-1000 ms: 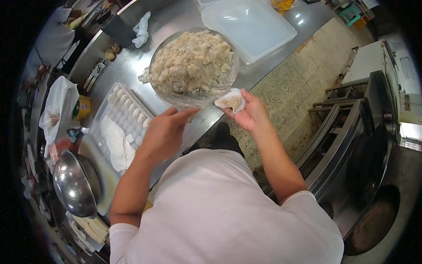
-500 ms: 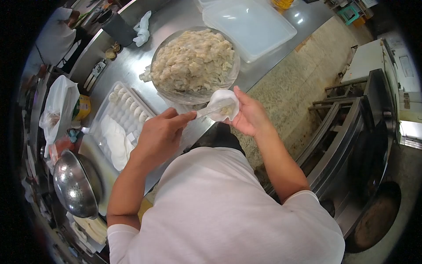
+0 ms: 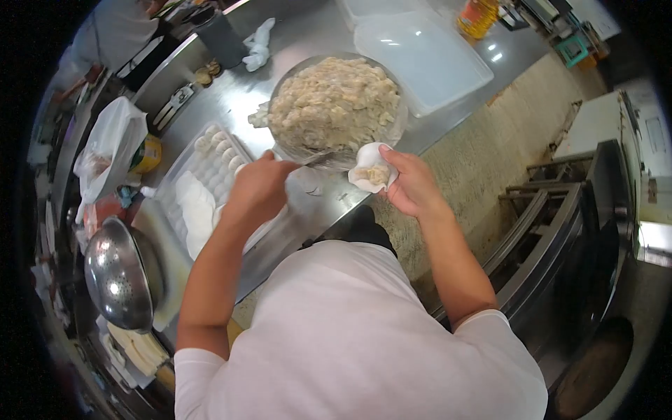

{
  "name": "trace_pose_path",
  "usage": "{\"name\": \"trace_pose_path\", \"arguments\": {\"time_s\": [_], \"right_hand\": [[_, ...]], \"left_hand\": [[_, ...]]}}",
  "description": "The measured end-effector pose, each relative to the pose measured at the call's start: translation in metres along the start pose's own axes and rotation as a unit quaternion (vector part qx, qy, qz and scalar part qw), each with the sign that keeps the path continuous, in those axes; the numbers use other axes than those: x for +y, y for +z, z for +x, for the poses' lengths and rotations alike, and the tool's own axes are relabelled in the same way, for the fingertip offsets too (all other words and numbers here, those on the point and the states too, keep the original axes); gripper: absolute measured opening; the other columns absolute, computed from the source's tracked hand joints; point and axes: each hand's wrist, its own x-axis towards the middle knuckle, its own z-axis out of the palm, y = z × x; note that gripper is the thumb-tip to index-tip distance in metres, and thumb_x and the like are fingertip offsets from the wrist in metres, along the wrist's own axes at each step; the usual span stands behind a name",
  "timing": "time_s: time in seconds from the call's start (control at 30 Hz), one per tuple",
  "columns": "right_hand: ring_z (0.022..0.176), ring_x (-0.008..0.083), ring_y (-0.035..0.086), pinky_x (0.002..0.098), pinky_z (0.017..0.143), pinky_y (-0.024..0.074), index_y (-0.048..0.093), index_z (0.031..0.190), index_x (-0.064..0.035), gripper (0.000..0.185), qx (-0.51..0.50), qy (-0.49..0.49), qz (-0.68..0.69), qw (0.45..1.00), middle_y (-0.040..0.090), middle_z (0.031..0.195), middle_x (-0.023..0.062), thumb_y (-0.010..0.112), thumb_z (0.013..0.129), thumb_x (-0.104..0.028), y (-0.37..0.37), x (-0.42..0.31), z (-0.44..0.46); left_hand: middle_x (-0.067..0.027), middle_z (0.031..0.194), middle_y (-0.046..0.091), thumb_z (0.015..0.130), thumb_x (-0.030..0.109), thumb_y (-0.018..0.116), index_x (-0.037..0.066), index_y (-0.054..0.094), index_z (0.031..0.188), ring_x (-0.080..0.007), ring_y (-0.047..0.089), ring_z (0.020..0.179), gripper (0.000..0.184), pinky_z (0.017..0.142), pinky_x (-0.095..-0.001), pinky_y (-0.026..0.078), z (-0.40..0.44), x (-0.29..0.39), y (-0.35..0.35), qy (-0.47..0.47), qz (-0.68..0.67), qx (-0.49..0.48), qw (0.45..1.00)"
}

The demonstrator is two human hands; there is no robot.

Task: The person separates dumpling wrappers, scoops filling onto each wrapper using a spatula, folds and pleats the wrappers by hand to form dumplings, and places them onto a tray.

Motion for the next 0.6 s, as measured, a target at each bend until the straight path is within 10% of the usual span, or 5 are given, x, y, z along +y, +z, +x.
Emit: {"name": "trace_pose_path", "arguments": {"time_s": [0.2, 0.27, 0.3, 0.43, 0.6], "right_hand": [[0.118, 0.0305, 0.064, 0.0434, 0.101, 0.0525, 0.052, 0.134, 0.0056, 0.039, -0.028, 0.038, 0.088, 0.995, 0.063, 0.130, 0.0199, 0.055, 0.105, -0.021, 0.061, -0.019, 0.000], [0.118, 0.0301, 0.064, 0.0429, 0.102, 0.0515, 0.052, 0.133, 0.0058, 0.040, -0.076, 0.044, 0.097, 0.991, 0.063, 0.130, 0.0195, 0.057, 0.104, -0.020, 0.075, -0.012, 0.006], [0.118, 0.0282, 0.063, 0.0407, 0.103, 0.0500, 0.052, 0.135, 0.0048, 0.039, -0.081, 0.004, -0.011, 0.997, 0.062, 0.131, 0.0180, 0.058, 0.101, -0.014, 0.084, -0.008, 0.009], [0.118, 0.0198, 0.059, 0.0323, 0.102, 0.0474, 0.052, 0.139, 0.0013, 0.046, -0.128, -0.194, -0.402, 0.886, 0.056, 0.133, 0.0121, 0.059, 0.094, 0.004, 0.104, 0.008, -0.007], [0.113, 0.0146, 0.055, 0.0279, 0.095, 0.0468, 0.052, 0.139, 0.0018, 0.051, -0.171, -0.239, -0.449, 0.843, 0.053, 0.129, 0.0080, 0.060, 0.089, 0.008, 0.128, 0.010, -0.015]], "left_hand": [[-0.0140, 0.108, 0.069, 0.103, 0.027, 0.058, 0.004, 0.068, 0.126, -0.0295, 0.067, 0.099, 0.034, 0.088, -0.0391, 0.054, 0.015, 0.017, 0.018, 0.012, -0.229, 0.152, 0.961], [-0.0099, 0.117, 0.068, 0.106, 0.036, 0.055, 0.000, 0.064, 0.127, -0.0219, 0.067, 0.104, 0.043, 0.092, -0.0366, 0.054, 0.006, 0.017, 0.014, -0.068, -0.781, -0.123, 0.608], [-0.0107, 0.124, 0.066, 0.106, 0.033, 0.057, -0.004, 0.059, 0.131, -0.0191, 0.066, 0.109, 0.045, 0.095, -0.0372, 0.054, 0.006, 0.017, 0.017, -0.029, -0.811, -0.095, 0.576], [-0.0141, 0.125, 0.066, 0.104, 0.022, 0.057, -0.007, 0.054, 0.135, -0.0213, 0.067, 0.111, 0.043, 0.096, -0.0376, 0.055, -0.020, -0.009, 0.000, -0.059, -0.831, -0.013, 0.552], [-0.0157, 0.126, 0.066, 0.091, -0.005, 0.058, -0.009, 0.047, 0.139, -0.0227, 0.067, 0.112, 0.050, 0.097, -0.0379, 0.057, -0.077, -0.009, -0.026, -0.013, -0.828, 0.014, 0.560]]}}
